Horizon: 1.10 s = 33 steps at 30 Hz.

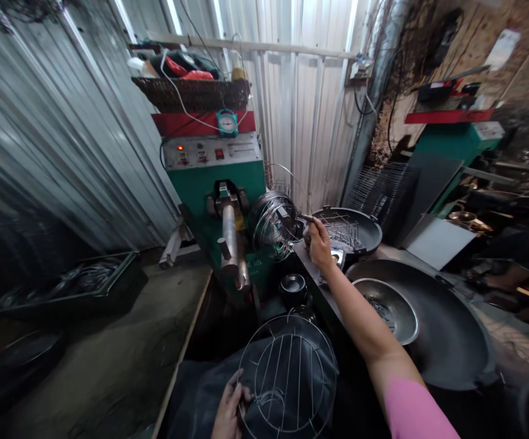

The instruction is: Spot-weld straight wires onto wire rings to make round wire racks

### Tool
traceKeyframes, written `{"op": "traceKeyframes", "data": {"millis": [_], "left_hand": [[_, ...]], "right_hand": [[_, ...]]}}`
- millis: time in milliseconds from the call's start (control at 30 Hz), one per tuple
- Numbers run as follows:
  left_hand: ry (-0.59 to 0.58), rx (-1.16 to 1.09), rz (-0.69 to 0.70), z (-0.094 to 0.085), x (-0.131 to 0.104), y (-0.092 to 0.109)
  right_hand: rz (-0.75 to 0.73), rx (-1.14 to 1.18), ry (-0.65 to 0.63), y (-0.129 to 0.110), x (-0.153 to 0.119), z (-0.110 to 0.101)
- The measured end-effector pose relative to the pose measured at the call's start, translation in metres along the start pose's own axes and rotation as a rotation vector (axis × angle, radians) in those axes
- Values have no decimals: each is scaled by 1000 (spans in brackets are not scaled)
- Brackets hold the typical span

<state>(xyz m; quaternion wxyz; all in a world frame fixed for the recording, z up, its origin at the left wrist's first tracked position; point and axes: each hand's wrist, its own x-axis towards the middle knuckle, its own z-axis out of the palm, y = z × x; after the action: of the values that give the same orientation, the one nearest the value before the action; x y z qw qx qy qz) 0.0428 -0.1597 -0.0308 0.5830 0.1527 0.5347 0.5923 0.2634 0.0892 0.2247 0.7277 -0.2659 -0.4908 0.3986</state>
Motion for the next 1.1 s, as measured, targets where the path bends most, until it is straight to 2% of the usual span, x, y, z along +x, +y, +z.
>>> {"op": "traceKeyframes", "data": {"millis": [133,233,367,467,533,667,733,933,1000,1100], "left_hand": [[2,-33,-3,-11,12,-14],[-12,-37,7,-17,19,-21],[-17,-26,19,-19,25,-26],[-8,-13,7,-16,23,-23],[-13,-25,2,-11,18,-17],[-47,-33,-10,-6,8,-6],[-52,-30,-22,-7,6,-5],[-50,-51,-40,-8,8,-9],[-72,-59,-30,-6,4,-4],[-63,-50,-17,-2,-5,8]], "right_hand": [[-30,-26,-6,-19,28,20],[-3,-26,-37,-33,37,29],[147,-90,-222,-49,32,37],[269,-186,-267,-71,30,47],[293,-233,-263,-91,29,55],[173,-253,-289,-121,23,61],[95,-238,-288,-120,17,59],[-11,-116,-203,-82,13,57],[-49,-54,-156,-85,8,57],[-16,-17,-118,-109,-14,42]]}}
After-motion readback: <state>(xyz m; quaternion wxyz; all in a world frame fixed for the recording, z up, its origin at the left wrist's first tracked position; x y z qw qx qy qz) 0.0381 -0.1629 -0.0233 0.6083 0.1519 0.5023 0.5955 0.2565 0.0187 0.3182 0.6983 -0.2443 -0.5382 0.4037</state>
